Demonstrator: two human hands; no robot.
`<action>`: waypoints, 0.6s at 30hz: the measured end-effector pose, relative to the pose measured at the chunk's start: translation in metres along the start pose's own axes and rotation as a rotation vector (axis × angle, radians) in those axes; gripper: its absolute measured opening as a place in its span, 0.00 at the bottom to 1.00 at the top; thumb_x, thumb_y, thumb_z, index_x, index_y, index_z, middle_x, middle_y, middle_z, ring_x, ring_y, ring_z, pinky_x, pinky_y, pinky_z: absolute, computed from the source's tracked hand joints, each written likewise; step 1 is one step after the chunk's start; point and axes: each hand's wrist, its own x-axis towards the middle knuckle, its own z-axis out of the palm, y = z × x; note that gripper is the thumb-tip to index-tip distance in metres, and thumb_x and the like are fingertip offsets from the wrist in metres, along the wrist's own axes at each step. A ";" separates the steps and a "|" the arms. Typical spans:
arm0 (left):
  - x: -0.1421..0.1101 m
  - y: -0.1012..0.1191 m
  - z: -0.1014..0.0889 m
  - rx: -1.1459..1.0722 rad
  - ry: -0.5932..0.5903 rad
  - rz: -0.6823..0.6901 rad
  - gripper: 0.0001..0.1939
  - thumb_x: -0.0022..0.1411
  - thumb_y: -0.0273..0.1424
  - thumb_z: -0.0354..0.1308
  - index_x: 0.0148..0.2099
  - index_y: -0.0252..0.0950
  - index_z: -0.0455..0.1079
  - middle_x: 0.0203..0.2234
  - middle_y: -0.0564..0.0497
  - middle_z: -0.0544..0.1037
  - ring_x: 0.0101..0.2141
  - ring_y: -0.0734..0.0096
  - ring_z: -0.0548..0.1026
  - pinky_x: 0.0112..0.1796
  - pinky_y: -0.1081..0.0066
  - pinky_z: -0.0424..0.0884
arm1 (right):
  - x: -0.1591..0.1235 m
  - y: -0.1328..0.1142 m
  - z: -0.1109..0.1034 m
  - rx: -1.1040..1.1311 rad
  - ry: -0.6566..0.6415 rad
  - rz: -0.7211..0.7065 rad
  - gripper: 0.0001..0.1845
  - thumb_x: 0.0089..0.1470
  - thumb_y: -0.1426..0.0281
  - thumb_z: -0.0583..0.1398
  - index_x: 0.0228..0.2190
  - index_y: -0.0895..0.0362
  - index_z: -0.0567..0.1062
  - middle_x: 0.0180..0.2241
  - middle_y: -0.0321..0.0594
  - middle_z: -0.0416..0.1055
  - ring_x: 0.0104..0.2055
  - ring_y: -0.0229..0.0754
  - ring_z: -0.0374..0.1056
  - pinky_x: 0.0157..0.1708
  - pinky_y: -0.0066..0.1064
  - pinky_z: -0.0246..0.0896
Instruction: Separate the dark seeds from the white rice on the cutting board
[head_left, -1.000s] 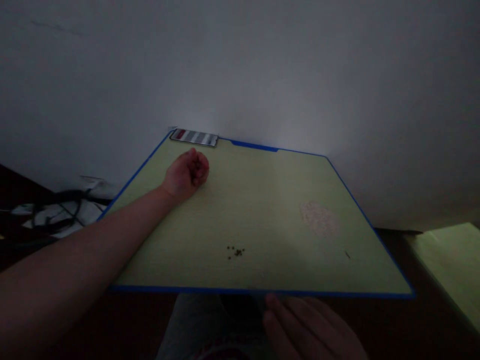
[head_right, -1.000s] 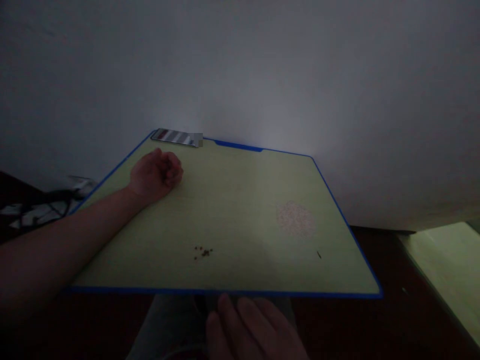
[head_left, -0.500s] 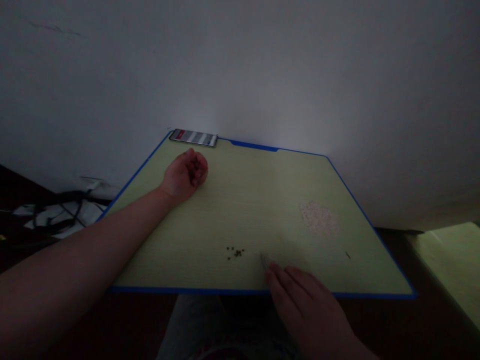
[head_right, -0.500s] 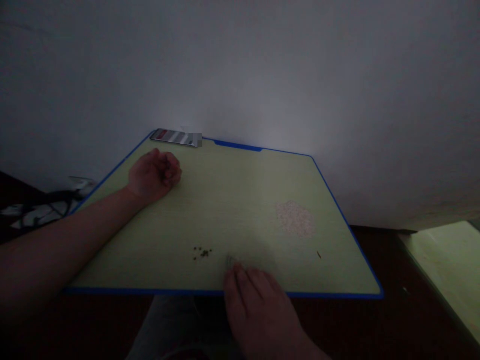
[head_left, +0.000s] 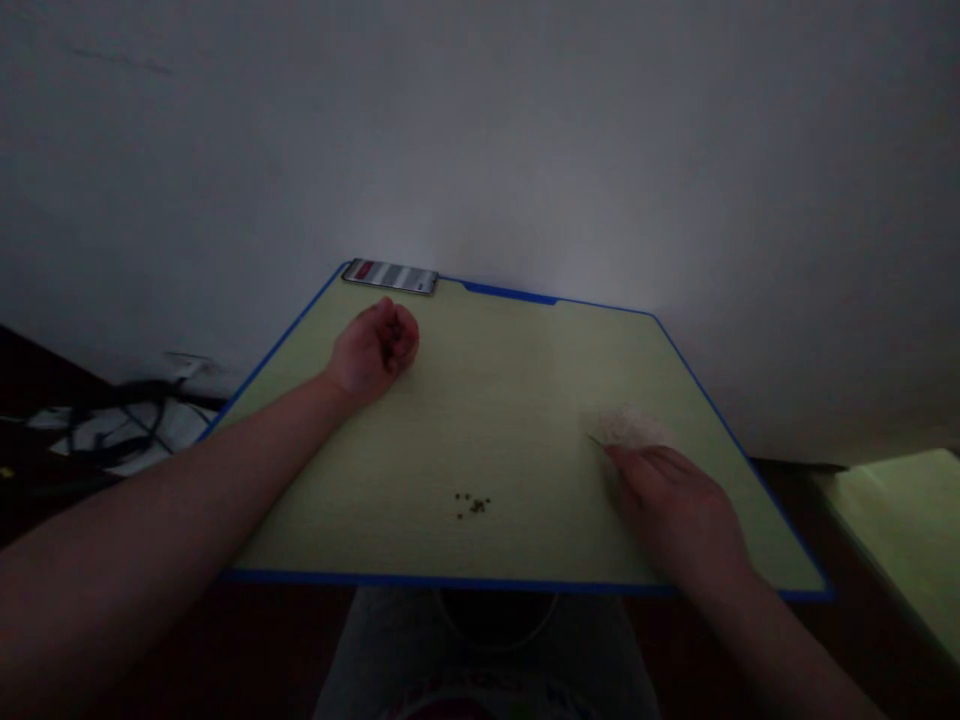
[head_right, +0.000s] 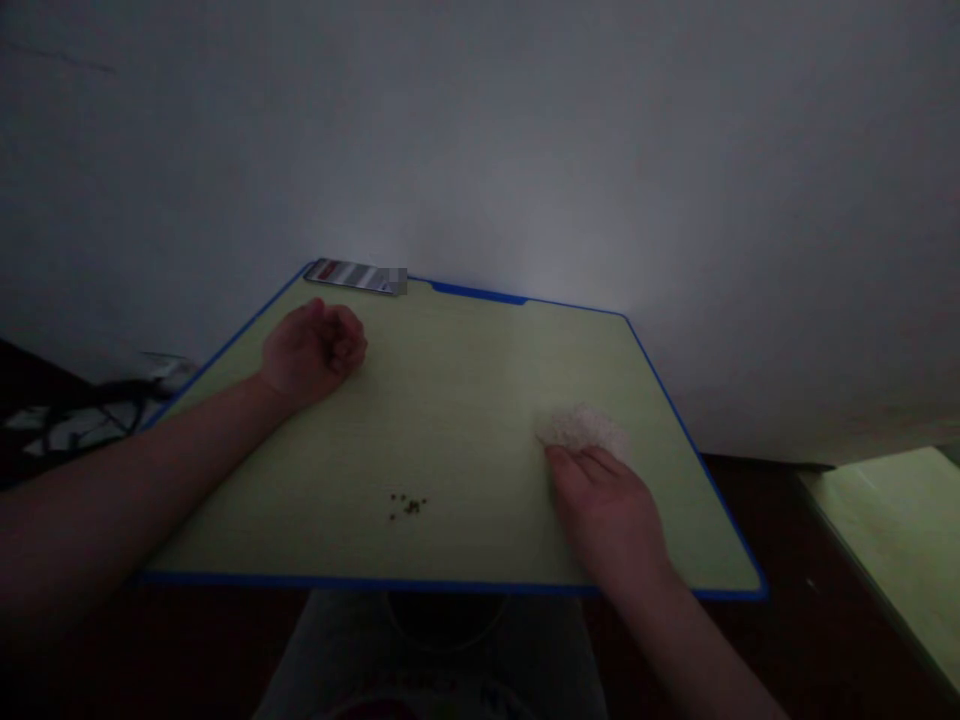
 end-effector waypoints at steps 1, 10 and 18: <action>0.000 0.000 0.000 -0.001 0.002 -0.002 0.28 0.67 0.47 0.44 0.20 0.35 0.63 0.10 0.56 0.56 0.11 0.81 0.53 0.14 0.76 0.46 | 0.003 -0.004 -0.004 0.060 0.004 0.007 0.14 0.59 0.79 0.52 0.38 0.65 0.78 0.31 0.48 0.79 0.33 0.48 0.74 0.34 0.38 0.72; -0.001 0.001 0.001 0.002 0.001 -0.009 0.27 0.66 0.48 0.46 0.21 0.35 0.63 0.10 0.56 0.56 0.11 0.82 0.54 0.14 0.76 0.48 | 0.041 -0.062 -0.014 0.569 -0.075 -0.177 0.18 0.54 0.83 0.51 0.38 0.59 0.78 0.32 0.41 0.80 0.34 0.44 0.72 0.36 0.35 0.70; 0.001 -0.001 -0.001 -0.020 0.003 -0.013 0.27 0.66 0.46 0.46 0.21 0.35 0.63 0.10 0.56 0.56 0.11 0.81 0.54 0.14 0.76 0.47 | 0.018 -0.059 -0.024 0.644 -0.063 -0.215 0.19 0.53 0.84 0.51 0.40 0.58 0.76 0.35 0.39 0.81 0.35 0.42 0.73 0.35 0.33 0.70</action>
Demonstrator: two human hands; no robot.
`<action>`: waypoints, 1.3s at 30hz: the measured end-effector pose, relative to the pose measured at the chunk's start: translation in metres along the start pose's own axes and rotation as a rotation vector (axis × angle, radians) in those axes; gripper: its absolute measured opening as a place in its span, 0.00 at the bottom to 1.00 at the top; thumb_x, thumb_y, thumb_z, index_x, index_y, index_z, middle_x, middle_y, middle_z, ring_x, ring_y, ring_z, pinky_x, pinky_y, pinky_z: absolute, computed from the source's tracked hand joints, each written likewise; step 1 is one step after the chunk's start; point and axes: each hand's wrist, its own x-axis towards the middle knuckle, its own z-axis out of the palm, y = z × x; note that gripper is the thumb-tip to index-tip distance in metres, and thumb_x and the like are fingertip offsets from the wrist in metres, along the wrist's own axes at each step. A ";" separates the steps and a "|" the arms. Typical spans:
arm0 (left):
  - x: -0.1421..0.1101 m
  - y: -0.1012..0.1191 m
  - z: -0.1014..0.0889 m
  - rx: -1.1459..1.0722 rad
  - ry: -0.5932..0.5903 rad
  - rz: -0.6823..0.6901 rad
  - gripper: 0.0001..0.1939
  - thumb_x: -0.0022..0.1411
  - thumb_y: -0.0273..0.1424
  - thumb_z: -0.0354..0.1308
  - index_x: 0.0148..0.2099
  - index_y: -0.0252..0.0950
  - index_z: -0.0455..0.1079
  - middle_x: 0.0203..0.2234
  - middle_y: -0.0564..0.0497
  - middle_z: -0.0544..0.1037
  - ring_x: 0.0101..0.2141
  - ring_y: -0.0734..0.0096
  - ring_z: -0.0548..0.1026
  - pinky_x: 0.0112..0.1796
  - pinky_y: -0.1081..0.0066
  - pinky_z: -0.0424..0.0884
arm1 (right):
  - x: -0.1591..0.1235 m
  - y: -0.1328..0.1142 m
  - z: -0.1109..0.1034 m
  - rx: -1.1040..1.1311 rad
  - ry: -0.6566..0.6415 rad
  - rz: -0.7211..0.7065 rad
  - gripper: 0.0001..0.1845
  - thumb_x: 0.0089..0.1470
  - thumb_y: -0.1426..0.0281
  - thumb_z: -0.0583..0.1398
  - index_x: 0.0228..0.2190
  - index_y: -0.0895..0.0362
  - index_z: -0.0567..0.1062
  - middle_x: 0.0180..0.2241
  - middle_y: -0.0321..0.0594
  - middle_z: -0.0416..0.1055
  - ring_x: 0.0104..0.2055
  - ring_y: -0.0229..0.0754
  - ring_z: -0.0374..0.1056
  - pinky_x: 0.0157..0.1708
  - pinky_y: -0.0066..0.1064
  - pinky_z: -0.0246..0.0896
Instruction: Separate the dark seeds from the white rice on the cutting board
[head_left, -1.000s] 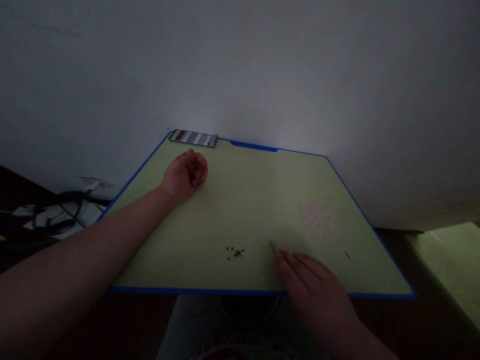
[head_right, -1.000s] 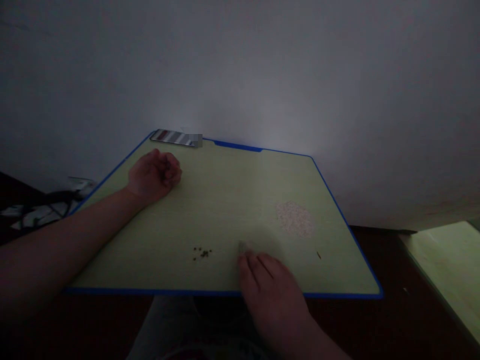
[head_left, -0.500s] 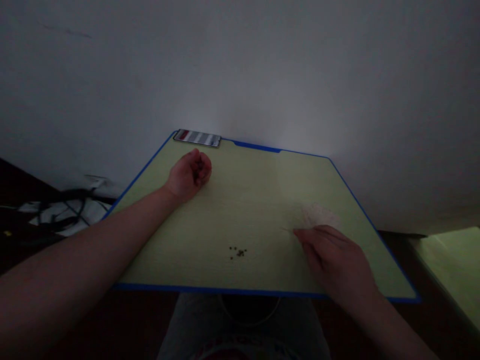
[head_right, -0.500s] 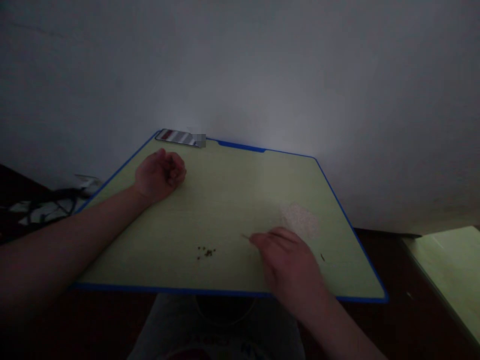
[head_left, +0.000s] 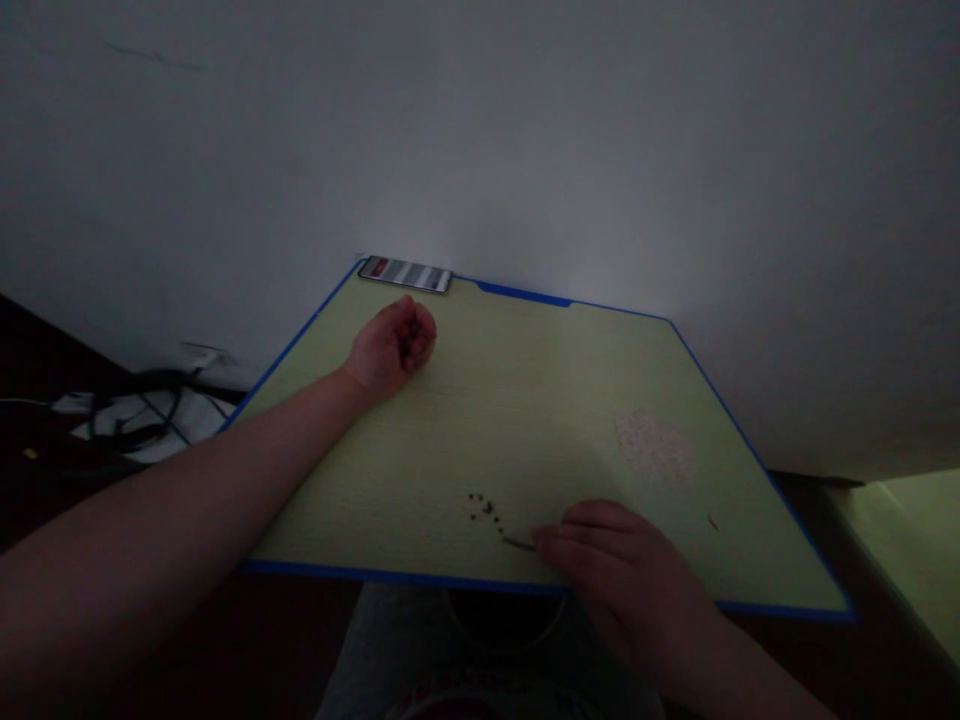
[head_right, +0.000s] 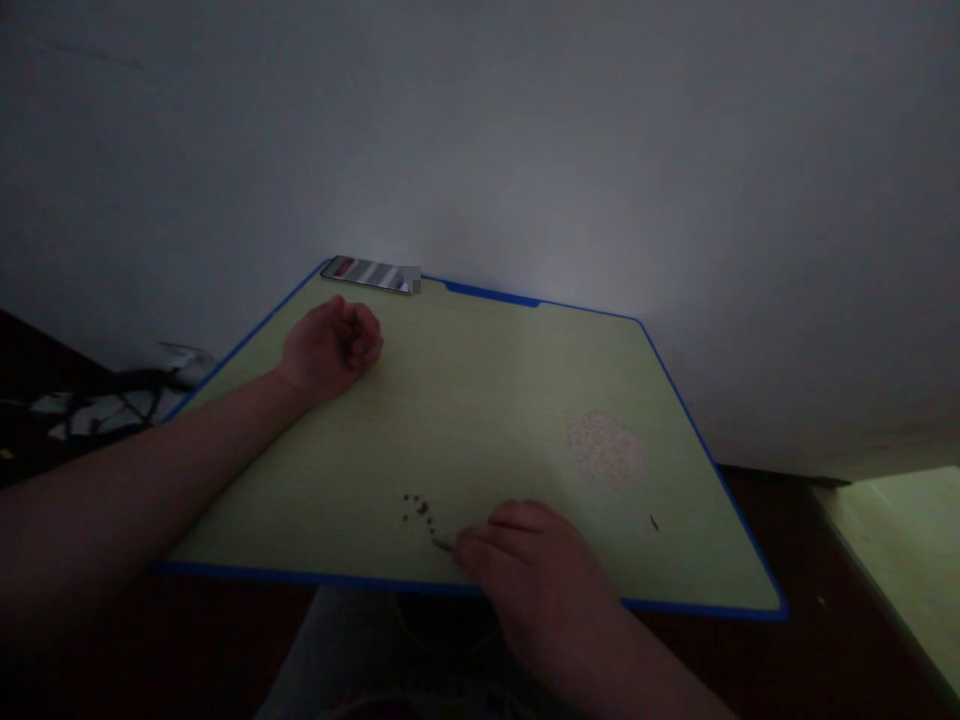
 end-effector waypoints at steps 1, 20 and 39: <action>0.000 0.000 0.000 -0.001 0.002 0.000 0.27 0.66 0.46 0.47 0.21 0.35 0.63 0.10 0.56 0.56 0.11 0.81 0.54 0.14 0.76 0.48 | -0.001 -0.001 -0.001 0.007 0.011 -0.012 0.19 0.53 0.84 0.51 0.40 0.58 0.76 0.35 0.39 0.81 0.35 0.42 0.73 0.36 0.32 0.70; -0.001 0.001 -0.001 0.008 -0.025 0.006 0.26 0.66 0.45 0.46 0.21 0.35 0.64 0.10 0.56 0.57 0.11 0.80 0.54 0.14 0.76 0.48 | -0.001 0.009 0.004 0.003 0.018 -0.002 0.18 0.55 0.83 0.52 0.42 0.59 0.76 0.37 0.41 0.81 0.37 0.43 0.74 0.38 0.35 0.71; -0.001 0.000 -0.001 0.013 -0.013 0.003 0.25 0.66 0.45 0.47 0.21 0.35 0.64 0.10 0.56 0.57 0.11 0.81 0.54 0.14 0.76 0.47 | 0.000 0.009 0.004 0.042 -0.003 0.046 0.19 0.54 0.83 0.52 0.43 0.58 0.76 0.36 0.42 0.80 0.38 0.43 0.73 0.38 0.36 0.71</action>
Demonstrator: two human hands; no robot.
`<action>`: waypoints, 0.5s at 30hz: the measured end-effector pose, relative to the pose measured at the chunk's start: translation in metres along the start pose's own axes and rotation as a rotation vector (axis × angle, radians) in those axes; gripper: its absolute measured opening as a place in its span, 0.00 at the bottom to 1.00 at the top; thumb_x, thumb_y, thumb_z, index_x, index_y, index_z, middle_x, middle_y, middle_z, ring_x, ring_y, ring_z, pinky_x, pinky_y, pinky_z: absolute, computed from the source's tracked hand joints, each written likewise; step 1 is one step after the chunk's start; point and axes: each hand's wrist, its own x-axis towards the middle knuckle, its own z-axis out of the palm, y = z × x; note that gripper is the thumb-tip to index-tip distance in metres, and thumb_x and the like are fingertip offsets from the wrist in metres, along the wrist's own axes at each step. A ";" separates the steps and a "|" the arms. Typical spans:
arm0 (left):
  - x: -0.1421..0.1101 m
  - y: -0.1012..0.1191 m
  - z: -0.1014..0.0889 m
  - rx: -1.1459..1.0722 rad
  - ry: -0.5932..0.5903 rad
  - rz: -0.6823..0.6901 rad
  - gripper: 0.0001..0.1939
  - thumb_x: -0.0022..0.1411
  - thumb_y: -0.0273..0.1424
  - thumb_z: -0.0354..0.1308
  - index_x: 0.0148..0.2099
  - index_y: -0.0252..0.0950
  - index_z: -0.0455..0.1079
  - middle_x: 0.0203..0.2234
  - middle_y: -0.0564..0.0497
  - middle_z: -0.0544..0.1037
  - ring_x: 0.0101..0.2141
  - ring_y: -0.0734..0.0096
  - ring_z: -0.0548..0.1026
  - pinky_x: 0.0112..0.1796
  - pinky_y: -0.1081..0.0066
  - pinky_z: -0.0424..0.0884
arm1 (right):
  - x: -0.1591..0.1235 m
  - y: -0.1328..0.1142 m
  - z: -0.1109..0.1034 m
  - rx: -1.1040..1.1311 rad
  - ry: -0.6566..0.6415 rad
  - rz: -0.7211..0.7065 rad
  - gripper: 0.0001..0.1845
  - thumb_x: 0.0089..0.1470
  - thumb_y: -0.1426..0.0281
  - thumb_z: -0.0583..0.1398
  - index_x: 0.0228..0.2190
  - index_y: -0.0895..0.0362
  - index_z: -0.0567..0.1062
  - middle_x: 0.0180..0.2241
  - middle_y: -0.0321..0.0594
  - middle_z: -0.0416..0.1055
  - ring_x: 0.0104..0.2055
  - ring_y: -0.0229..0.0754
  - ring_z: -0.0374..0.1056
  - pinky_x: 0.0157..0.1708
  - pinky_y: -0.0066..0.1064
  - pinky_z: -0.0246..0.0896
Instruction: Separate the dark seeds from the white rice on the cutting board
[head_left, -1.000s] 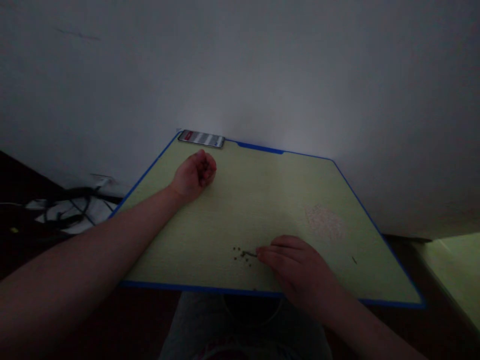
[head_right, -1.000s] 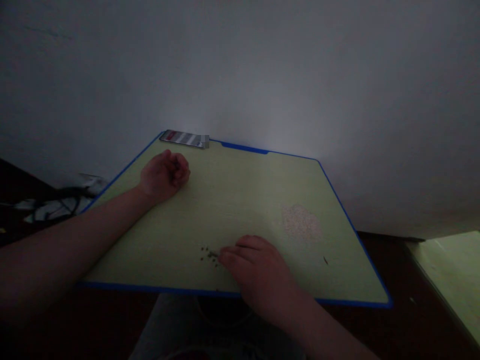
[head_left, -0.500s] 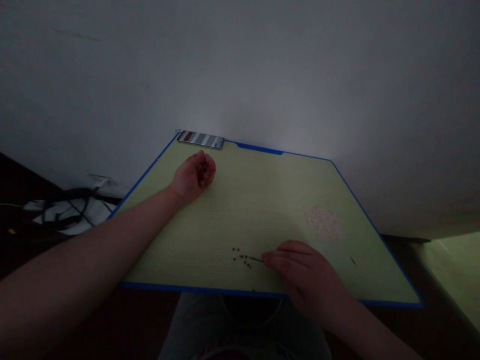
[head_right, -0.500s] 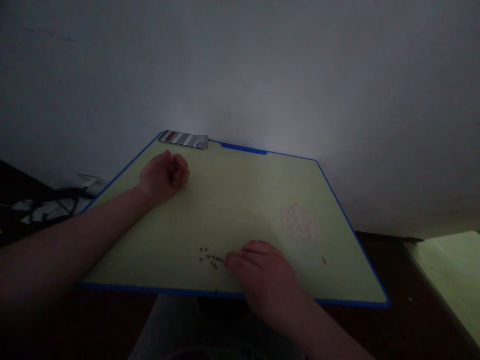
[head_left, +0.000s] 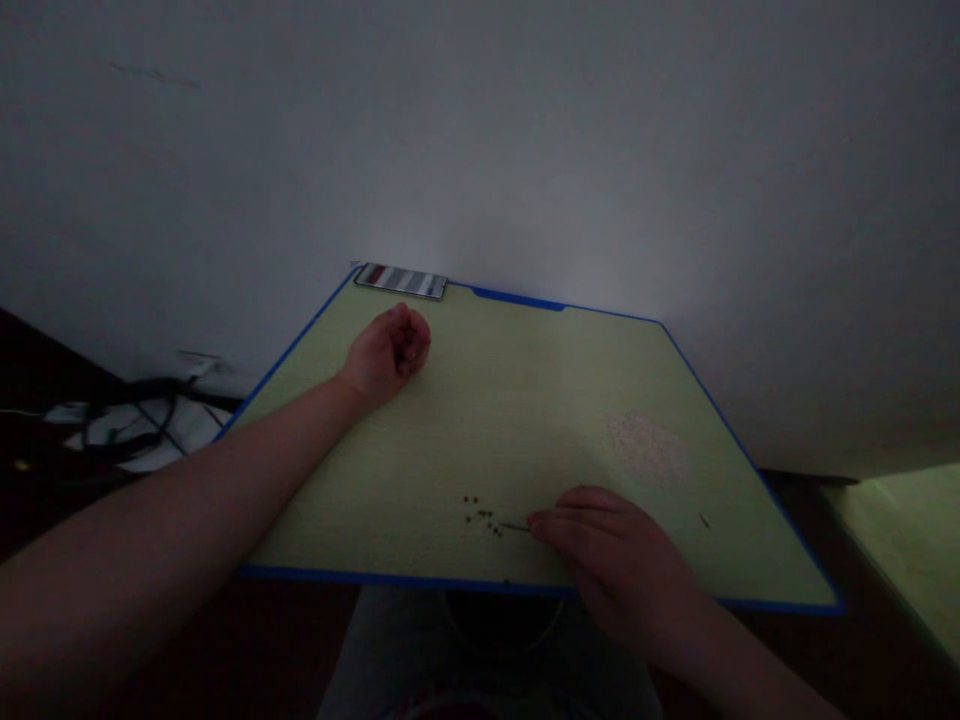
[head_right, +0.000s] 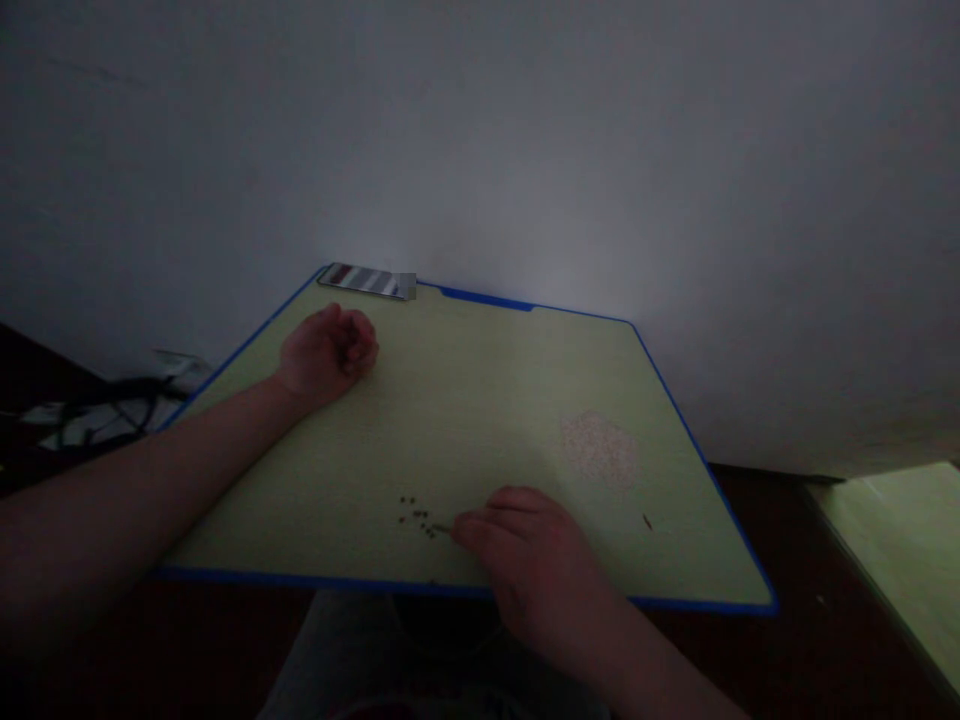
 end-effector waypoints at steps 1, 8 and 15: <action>0.000 0.000 0.000 0.000 0.001 -0.003 0.25 0.66 0.45 0.47 0.21 0.35 0.64 0.10 0.56 0.57 0.11 0.81 0.54 0.14 0.76 0.46 | 0.002 0.000 0.001 -0.002 0.006 -0.008 0.20 0.54 0.83 0.52 0.43 0.58 0.76 0.36 0.42 0.80 0.38 0.43 0.73 0.39 0.36 0.71; 0.002 -0.001 -0.001 -0.003 0.001 0.013 0.26 0.66 0.46 0.46 0.21 0.35 0.64 0.10 0.56 0.56 0.11 0.81 0.53 0.14 0.76 0.46 | 0.004 -0.003 0.003 0.050 -0.009 -0.046 0.18 0.55 0.83 0.52 0.41 0.57 0.75 0.35 0.40 0.81 0.36 0.42 0.73 0.39 0.35 0.70; 0.002 -0.001 0.000 -0.005 0.005 0.013 0.26 0.67 0.43 0.44 0.21 0.35 0.65 0.09 0.55 0.57 0.11 0.80 0.53 0.14 0.76 0.46 | 0.015 0.000 0.002 -0.011 0.014 -0.030 0.18 0.55 0.83 0.51 0.40 0.58 0.76 0.35 0.41 0.80 0.36 0.43 0.73 0.38 0.35 0.69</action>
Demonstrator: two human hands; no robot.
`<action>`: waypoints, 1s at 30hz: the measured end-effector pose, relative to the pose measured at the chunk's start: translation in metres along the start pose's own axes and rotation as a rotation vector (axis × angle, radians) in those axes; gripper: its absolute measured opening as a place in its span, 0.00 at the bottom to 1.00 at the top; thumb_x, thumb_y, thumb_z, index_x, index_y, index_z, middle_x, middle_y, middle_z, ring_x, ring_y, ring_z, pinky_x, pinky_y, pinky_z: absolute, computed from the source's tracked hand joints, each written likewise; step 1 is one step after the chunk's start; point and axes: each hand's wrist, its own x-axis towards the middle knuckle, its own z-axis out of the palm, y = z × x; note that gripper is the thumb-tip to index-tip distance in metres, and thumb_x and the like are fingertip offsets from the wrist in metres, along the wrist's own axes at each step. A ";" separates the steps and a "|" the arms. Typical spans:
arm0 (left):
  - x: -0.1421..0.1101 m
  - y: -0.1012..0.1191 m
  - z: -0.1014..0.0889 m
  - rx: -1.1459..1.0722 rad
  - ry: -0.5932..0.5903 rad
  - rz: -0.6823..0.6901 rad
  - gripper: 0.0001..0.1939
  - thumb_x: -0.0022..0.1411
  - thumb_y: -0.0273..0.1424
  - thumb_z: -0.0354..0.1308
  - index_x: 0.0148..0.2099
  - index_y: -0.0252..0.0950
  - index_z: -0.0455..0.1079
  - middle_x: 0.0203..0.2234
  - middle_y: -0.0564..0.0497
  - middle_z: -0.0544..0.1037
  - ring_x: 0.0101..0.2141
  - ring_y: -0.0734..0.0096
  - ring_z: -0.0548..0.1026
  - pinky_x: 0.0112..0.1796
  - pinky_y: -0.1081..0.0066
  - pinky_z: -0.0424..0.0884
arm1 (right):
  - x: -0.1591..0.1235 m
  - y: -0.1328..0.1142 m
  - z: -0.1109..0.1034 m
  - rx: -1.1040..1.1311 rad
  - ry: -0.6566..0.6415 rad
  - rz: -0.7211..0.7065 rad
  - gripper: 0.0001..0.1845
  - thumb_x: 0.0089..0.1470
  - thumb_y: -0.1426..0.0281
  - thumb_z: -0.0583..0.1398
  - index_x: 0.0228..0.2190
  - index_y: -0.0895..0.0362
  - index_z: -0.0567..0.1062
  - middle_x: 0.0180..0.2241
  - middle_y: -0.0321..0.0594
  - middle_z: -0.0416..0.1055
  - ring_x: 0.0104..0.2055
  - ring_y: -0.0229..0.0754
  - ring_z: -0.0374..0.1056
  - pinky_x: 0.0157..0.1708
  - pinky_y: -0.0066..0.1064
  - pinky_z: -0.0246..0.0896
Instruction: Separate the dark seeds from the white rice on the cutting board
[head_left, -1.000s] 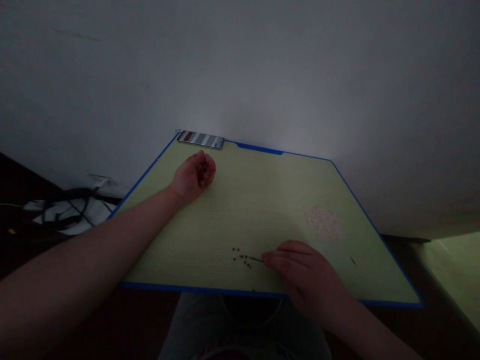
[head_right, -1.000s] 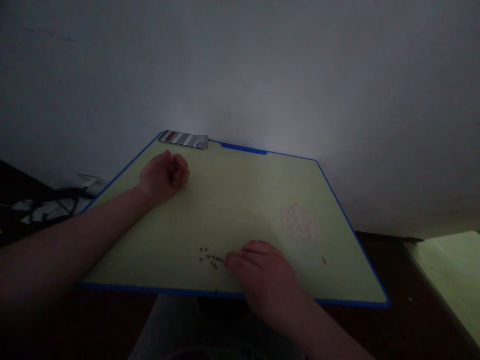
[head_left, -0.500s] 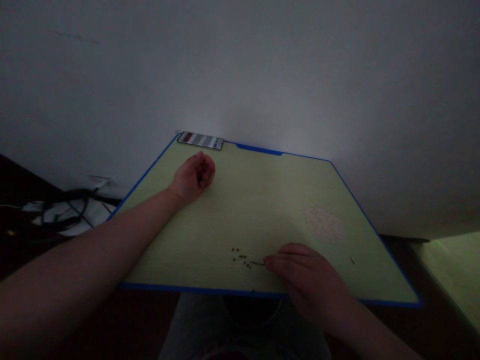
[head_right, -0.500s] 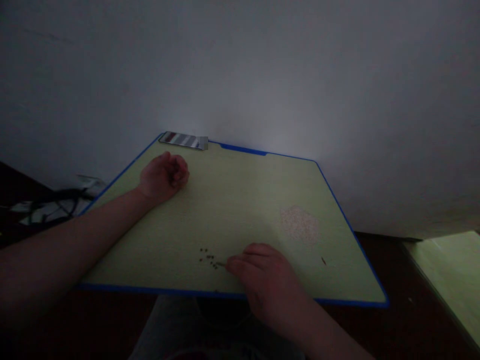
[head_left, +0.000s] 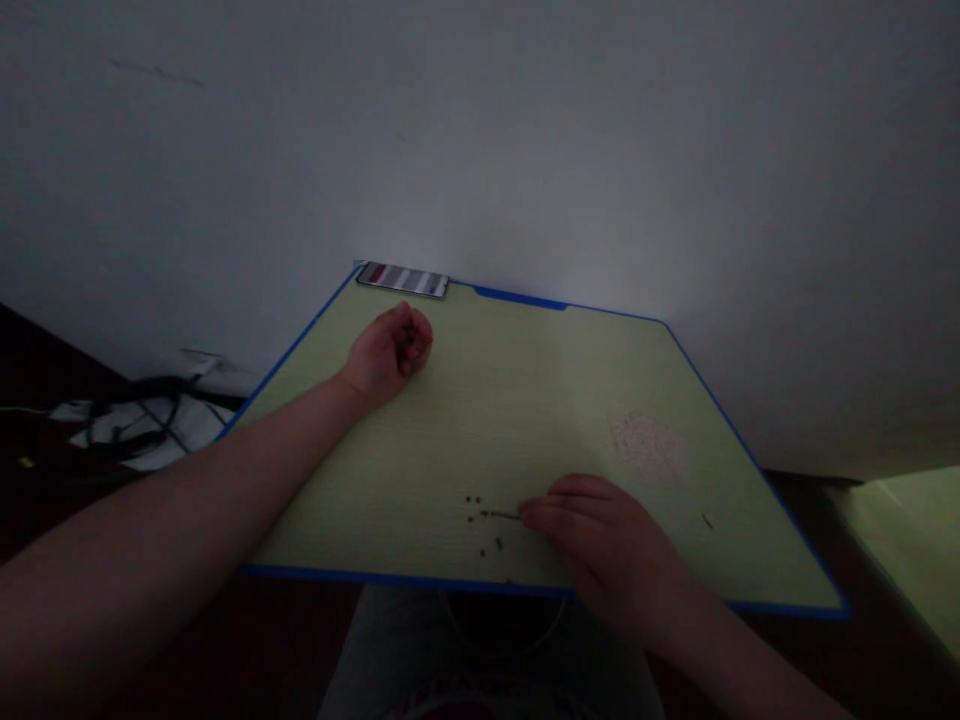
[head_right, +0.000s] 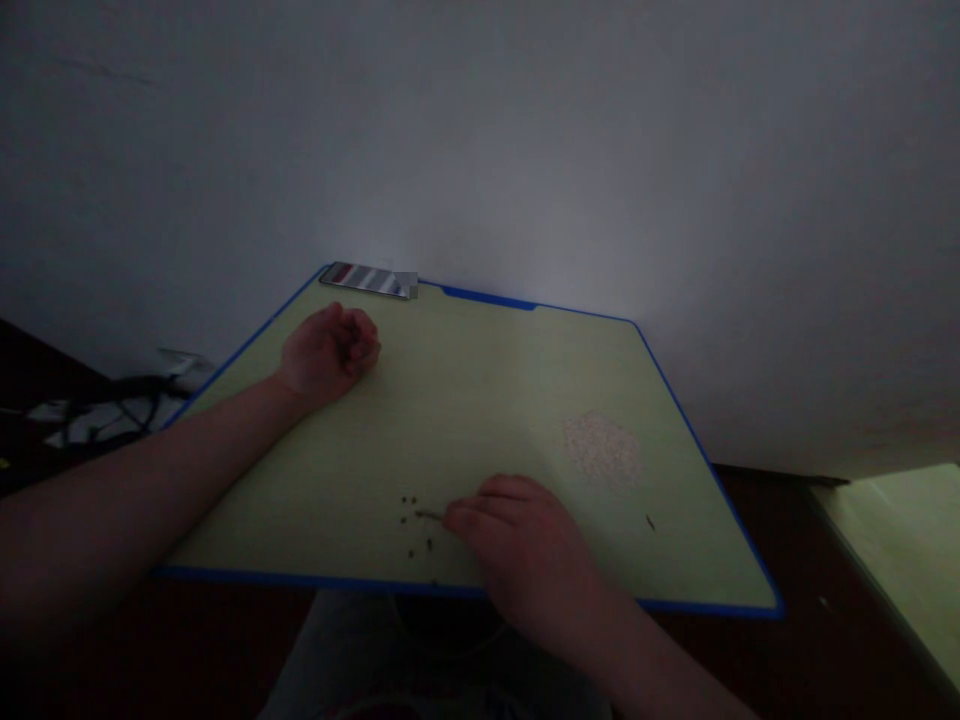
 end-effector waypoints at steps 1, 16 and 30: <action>0.000 0.000 0.000 0.001 0.002 -0.003 0.26 0.67 0.43 0.45 0.21 0.35 0.65 0.10 0.55 0.57 0.11 0.80 0.54 0.14 0.76 0.46 | 0.002 0.001 0.000 -0.004 -0.007 0.001 0.18 0.55 0.82 0.51 0.40 0.58 0.76 0.34 0.41 0.81 0.36 0.43 0.73 0.39 0.35 0.69; -0.001 0.001 -0.001 0.005 -0.028 0.002 0.25 0.66 0.44 0.46 0.22 0.34 0.65 0.10 0.56 0.57 0.11 0.81 0.55 0.15 0.76 0.48 | 0.009 0.001 0.004 0.003 -0.037 -0.060 0.18 0.54 0.83 0.52 0.39 0.58 0.76 0.34 0.40 0.81 0.34 0.43 0.74 0.38 0.35 0.69; 0.000 -0.001 -0.001 0.004 -0.021 0.008 0.26 0.67 0.44 0.45 0.21 0.34 0.65 0.09 0.56 0.57 0.11 0.81 0.53 0.14 0.76 0.46 | -0.004 -0.002 0.002 0.069 -0.036 -0.038 0.18 0.53 0.83 0.52 0.40 0.58 0.76 0.35 0.40 0.81 0.35 0.43 0.73 0.38 0.36 0.69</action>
